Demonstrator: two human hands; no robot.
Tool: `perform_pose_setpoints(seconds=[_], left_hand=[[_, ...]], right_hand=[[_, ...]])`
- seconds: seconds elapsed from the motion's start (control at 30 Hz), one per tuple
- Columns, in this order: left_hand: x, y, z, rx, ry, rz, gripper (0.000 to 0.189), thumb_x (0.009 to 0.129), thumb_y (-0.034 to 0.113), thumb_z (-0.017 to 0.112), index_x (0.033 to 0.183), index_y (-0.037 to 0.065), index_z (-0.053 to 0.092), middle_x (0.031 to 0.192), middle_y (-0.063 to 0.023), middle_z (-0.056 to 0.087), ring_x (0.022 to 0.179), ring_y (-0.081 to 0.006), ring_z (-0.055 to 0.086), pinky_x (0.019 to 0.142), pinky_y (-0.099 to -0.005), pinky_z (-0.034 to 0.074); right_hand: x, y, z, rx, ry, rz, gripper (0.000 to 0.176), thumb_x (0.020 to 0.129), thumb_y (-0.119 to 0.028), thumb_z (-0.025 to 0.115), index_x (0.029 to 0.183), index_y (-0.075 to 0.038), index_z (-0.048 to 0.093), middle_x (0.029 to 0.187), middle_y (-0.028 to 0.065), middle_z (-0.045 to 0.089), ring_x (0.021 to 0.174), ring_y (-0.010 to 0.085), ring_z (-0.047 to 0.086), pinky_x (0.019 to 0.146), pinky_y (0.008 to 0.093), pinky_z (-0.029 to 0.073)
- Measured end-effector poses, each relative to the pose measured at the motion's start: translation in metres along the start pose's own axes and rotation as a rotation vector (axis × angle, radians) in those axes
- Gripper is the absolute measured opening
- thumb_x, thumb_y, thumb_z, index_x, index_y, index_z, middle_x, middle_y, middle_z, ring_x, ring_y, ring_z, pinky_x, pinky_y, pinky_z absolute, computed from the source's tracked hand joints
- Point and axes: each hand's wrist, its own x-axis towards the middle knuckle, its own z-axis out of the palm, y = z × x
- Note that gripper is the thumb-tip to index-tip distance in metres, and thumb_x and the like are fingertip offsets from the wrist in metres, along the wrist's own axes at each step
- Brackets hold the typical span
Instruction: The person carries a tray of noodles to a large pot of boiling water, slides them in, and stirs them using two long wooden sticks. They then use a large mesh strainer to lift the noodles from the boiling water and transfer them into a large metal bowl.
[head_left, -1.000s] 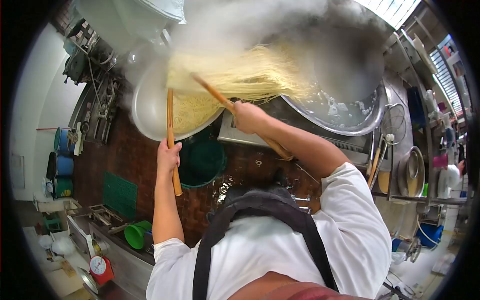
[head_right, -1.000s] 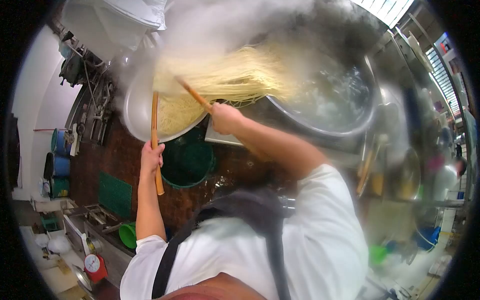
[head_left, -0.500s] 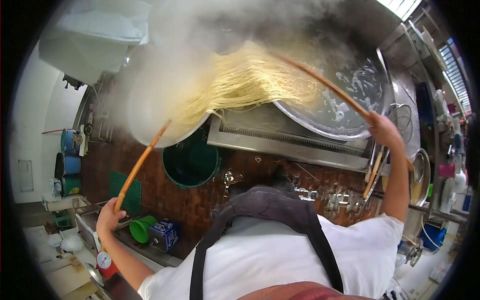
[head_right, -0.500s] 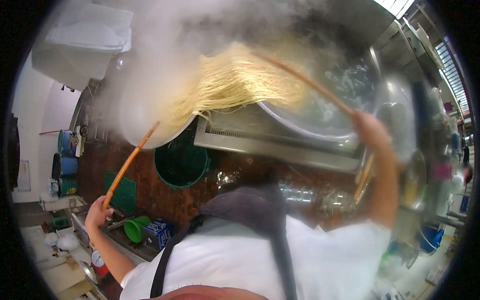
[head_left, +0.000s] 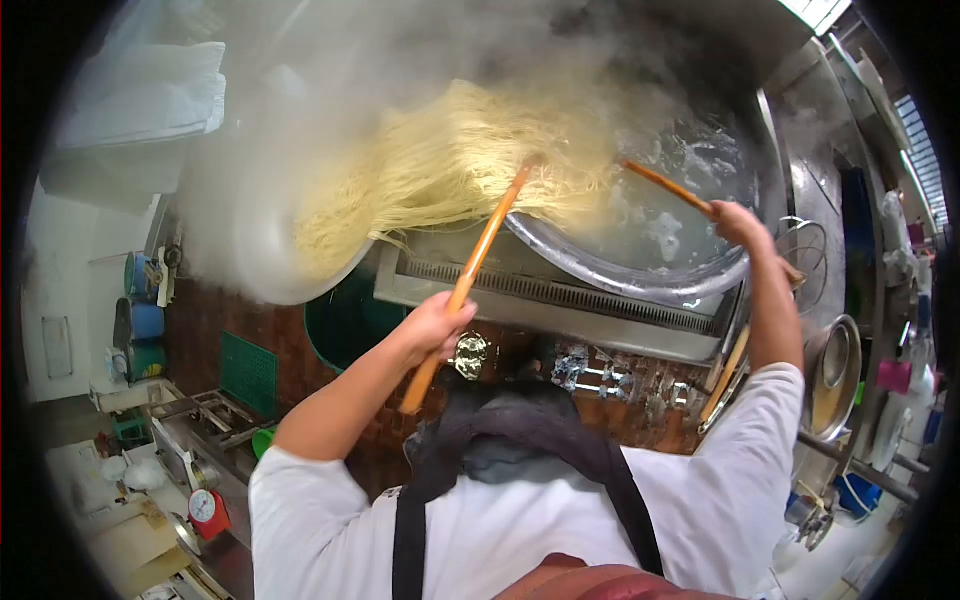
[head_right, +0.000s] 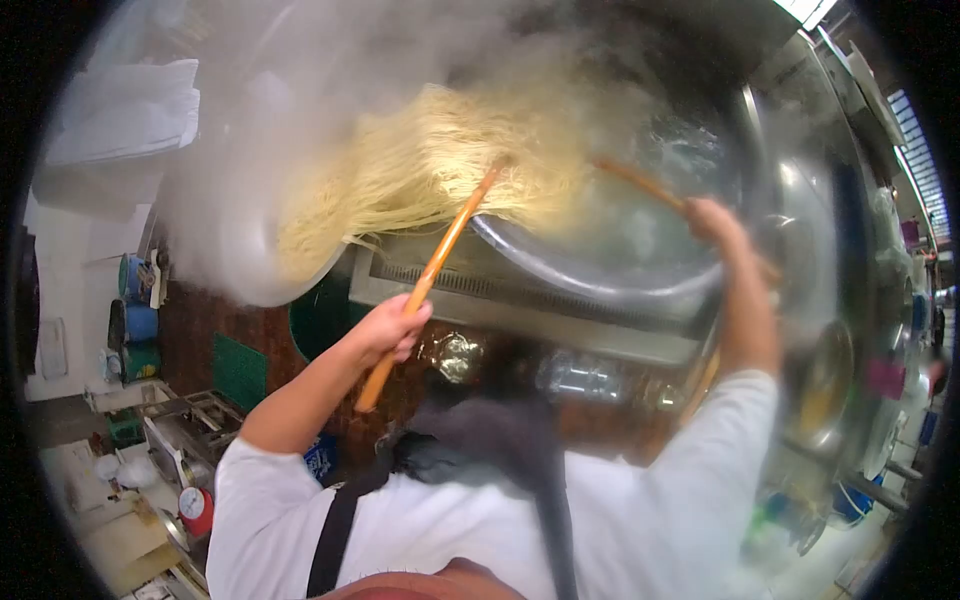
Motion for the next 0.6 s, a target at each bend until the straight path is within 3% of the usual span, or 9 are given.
perform_pose_setpoints(seconds=[0.1,0.17,0.23,0.27,0.43,0.5,0.6], left_hand=[[0.107,0.01,0.022,-0.113,0.097,0.127,0.021,0.1,0.028,0.062,0.095,0.014,0.046,0.065,0.0019,0.046,0.043,-0.0075,0.038,0.037,-0.026,0.037],[0.149,0.015,0.032,-0.146,0.175,0.2,0.022,0.099,0.025,0.064,0.098,0.012,0.046,0.066,0.0013,0.046,0.043,-0.0079,0.04,0.037,-0.0263,0.038],[0.181,0.01,0.033,-0.084,0.293,0.33,0.024,0.098,0.022,0.065,0.101,0.01,0.045,0.067,0.0006,0.047,0.043,-0.0084,0.042,0.036,-0.0267,0.039],[0.188,0.001,0.029,-0.097,0.331,0.389,0.029,0.095,0.02,0.068,0.106,0.005,0.045,0.066,-0.0007,0.048,0.04,-0.0106,0.046,0.033,-0.0288,0.038],[0.143,-0.026,0.001,-0.09,0.352,0.526,0.03,0.094,0.018,0.068,0.11,0.005,0.046,0.066,-0.0012,0.049,0.037,-0.0099,0.042,0.031,-0.0274,0.035],[0.107,-0.035,-0.024,-0.087,0.359,0.584,0.031,0.094,0.018,0.068,0.114,0.006,0.047,0.064,-0.0001,0.049,0.037,-0.0093,0.043,0.031,-0.0264,0.035],[0.03,-0.041,-0.067,-0.195,0.432,0.602,0.03,0.094,0.018,0.068,0.113,0.006,0.048,0.064,0.0005,0.048,0.037,-0.0089,0.042,0.031,-0.0261,0.034]], right_hand=[[0.054,-0.05,0.068,-0.001,0.003,-0.086,0.021,0.085,-0.009,0.055,0.104,-0.002,0.06,0.095,0.0243,0.068,0.096,0.0431,0.066,0.08,0.0495,0.051],[0.053,-0.095,0.085,0.22,0.077,-0.052,0.021,0.086,-0.01,0.055,0.104,-0.002,0.061,0.097,0.0246,0.068,0.097,0.0448,0.065,0.081,0.0502,0.051],[0.045,-0.129,0.103,0.249,0.062,-0.02,0.021,0.086,-0.012,0.058,0.104,-0.002,0.06,0.098,0.0257,0.067,0.096,0.0457,0.065,0.081,0.0508,0.05],[0.042,-0.144,0.117,0.322,0.058,-0.036,0.022,0.085,-0.014,0.061,0.103,-0.002,0.06,0.096,0.0251,0.067,0.094,0.0438,0.065,0.08,0.0496,0.05],[-0.007,-0.229,0.113,0.661,0.1,-0.117,0.028,0.084,-0.019,0.07,0.102,-0.001,0.057,0.09,0.0201,0.063,0.086,0.0312,0.06,0.079,0.0436,0.048],[-0.038,-0.279,0.077,0.706,0.064,-0.149,0.031,0.086,-0.021,0.07,0.106,-0.001,0.058,0.089,0.0214,0.063,0.087,0.0327,0.062,0.079,0.0452,0.048],[-0.081,-0.365,0.045,0.538,0.154,-0.277,0.03,0.087,-0.021,0.068,0.105,0.002,0.057,0.09,0.022,0.064,0.086,0.0341,0.064,0.077,0.0455,0.05]])
